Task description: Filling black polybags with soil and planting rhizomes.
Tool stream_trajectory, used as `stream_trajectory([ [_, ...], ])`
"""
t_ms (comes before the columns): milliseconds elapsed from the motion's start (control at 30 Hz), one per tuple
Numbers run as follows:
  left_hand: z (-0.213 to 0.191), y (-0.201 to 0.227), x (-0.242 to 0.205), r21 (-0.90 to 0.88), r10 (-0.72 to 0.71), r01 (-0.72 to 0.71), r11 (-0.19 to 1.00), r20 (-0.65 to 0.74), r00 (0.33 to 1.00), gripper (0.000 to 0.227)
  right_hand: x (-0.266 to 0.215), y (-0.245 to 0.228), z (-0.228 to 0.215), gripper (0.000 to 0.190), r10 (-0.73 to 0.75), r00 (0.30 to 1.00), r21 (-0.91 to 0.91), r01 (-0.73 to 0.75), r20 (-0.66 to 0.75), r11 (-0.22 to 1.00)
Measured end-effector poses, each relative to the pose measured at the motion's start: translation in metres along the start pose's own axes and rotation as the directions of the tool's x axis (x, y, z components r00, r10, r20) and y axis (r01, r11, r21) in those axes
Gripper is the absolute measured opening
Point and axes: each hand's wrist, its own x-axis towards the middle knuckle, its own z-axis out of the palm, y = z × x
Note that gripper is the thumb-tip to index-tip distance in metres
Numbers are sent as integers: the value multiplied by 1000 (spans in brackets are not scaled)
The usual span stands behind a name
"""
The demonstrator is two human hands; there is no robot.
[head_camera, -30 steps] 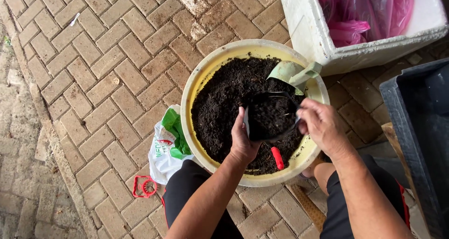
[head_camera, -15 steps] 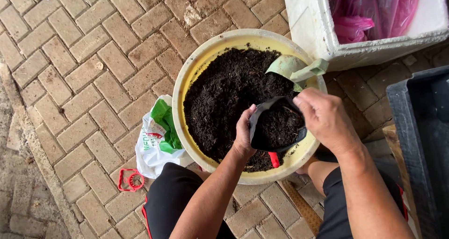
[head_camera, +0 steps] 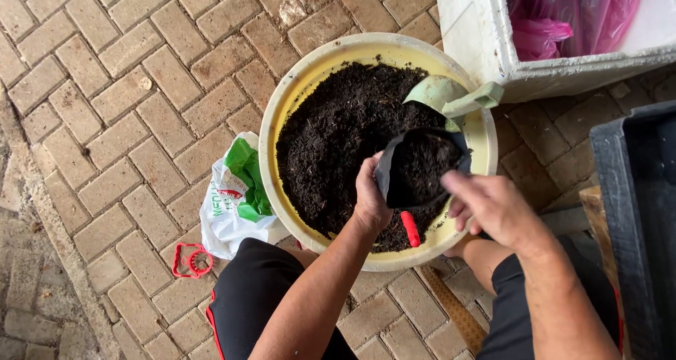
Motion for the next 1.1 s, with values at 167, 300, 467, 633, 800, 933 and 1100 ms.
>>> stream_trajectory([
  [167,-13,-9,17,-73,225,-221,973,52,973,42,7,1,16,36,-10,993,138,-6,116,990],
  [300,7,10,-3,41,325,-340,939,212,922,56,9,8,16,31,-37,999,32,37,-9,999],
  [467,10,9,-4,140,401,-464,875,328,855,60,4,0,13,25,-190,980,317,199,-61,927],
  [633,29,30,-36,545,259,-384,745,294,920,85,18,28,10,28,-148,988,329,155,-46,931],
  [800,42,31,-48,762,169,-335,554,291,942,86,17,40,11,25,-135,989,388,146,-56,910],
  [933,37,25,-48,829,187,-304,469,244,952,75,22,65,17,23,-76,993,382,103,-85,918],
  [1100,24,21,-46,901,370,-387,196,297,880,51,7,54,24,33,-139,988,297,153,-67,943],
])
